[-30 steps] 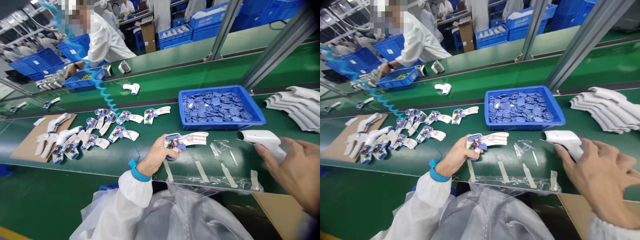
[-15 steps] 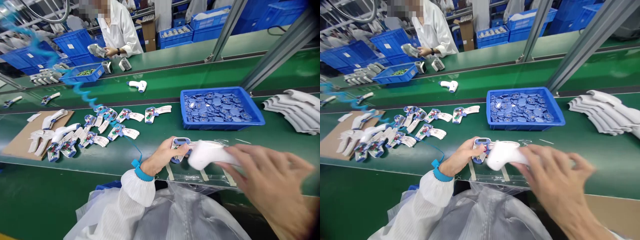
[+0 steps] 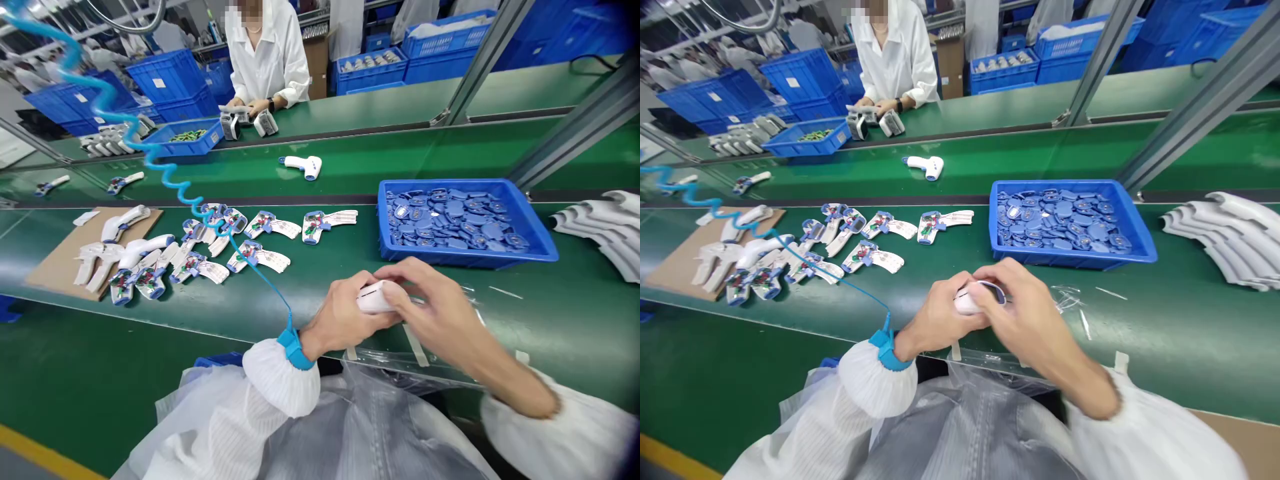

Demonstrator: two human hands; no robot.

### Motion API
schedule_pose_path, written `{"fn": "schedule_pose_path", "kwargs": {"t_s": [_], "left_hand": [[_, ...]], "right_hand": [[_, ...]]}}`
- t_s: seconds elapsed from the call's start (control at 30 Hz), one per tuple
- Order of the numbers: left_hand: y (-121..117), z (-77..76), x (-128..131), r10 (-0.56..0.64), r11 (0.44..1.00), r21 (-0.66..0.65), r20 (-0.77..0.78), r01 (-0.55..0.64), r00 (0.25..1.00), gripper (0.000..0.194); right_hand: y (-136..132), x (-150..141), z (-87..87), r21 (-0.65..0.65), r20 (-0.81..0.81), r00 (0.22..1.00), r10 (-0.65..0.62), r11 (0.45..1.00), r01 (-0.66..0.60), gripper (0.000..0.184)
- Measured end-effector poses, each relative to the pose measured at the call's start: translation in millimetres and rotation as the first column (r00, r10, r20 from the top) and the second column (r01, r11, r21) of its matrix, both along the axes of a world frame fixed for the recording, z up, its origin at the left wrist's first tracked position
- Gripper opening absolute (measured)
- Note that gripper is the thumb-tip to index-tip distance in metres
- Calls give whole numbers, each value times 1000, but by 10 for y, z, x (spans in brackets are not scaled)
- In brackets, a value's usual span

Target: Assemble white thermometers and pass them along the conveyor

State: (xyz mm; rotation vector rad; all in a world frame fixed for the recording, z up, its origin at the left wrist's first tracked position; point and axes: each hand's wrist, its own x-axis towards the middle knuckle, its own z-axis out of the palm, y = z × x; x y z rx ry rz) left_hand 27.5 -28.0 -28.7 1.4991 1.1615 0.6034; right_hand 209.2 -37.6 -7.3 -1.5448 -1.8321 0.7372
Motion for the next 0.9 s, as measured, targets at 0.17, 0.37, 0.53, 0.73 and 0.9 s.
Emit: {"fn": "schedule_pose_path", "kwargs": {"t_s": [0.17, 0.37, 0.53, 0.73, 0.9], "left_hand": [[7, -38, 3, -93, 974, 184, -227, 136, 969, 32], [56, 72, -71, -130, 960, 203, -287, 193, 949, 25], [81, 39, -112, -113, 918, 313, -386, 245, 916, 30], [124, 26, -135, -147, 947, 240, -271, 215, 951, 25], [150, 62, -94, -80, 857, 389, -547, 338, 833, 30]], "right_hand": [[182, -552, -114, 325, 177, 969, -174, 939, 110, 54], [217, -542, -94, 368, 115, 961, -252, 910, 194, 53], [228, -585, -17, 439, 119, 972, -202, 889, 131, 53], [284, -581, -37, 441, 110, 953, -283, 873, 209, 54], [335, -552, -106, 532, 33, 970, -240, 826, 187, 57]]}}
